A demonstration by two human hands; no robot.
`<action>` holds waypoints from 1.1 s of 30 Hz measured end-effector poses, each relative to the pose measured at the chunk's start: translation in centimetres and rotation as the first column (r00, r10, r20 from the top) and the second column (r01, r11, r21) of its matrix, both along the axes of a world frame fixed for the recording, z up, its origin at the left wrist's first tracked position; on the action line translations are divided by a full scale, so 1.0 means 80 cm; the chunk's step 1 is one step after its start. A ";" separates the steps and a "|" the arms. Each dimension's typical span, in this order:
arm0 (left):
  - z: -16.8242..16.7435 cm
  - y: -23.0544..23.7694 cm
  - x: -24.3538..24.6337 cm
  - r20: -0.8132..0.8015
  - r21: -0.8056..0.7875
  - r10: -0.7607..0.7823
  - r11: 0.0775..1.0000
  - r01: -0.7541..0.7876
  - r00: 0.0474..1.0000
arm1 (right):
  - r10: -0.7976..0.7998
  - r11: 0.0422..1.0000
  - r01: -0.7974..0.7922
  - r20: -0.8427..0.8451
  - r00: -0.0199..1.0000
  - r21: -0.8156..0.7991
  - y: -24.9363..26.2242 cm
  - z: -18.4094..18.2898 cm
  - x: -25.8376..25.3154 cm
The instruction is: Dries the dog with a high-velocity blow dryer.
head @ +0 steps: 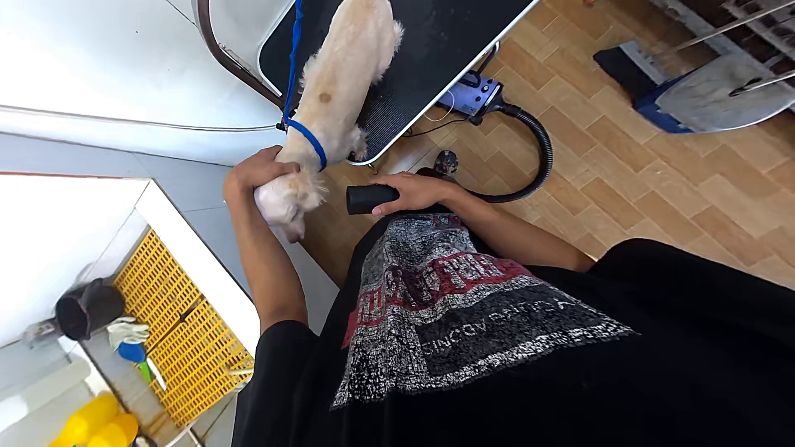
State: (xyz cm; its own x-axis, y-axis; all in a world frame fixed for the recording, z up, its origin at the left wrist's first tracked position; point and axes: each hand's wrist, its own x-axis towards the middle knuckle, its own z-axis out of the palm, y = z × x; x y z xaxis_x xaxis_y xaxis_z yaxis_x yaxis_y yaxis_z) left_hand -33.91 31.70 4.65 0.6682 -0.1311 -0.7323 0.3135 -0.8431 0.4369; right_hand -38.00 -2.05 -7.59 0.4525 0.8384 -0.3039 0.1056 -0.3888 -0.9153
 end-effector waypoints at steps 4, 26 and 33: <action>0.012 -0.019 0.012 0.063 -0.082 0.085 0.993 -0.079 0.994 | 0.089 0.990 -0.082 0.053 0.995 -0.113 0.020 -0.022 -0.002; -0.013 -0.082 0.014 0.484 -0.786 0.188 0.523 0.330 0.855 | -0.138 0.983 0.142 -0.048 0.989 0.113 -0.057 -0.050 0.011; 0.012 -0.102 -0.029 0.678 -0.384 -0.055 0.824 0.417 0.733 | -0.223 0.960 0.237 -0.106 0.969 0.147 -0.058 -0.017 -0.012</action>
State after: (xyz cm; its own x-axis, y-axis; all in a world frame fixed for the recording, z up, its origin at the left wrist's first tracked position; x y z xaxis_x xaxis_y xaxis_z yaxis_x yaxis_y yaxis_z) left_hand -36.23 23.57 5.57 0.8284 -0.5584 0.0439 -0.3565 -0.4651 0.8103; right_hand -38.97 -6.67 -8.97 0.6161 0.7553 -0.2235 -0.0533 -0.2431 -0.9685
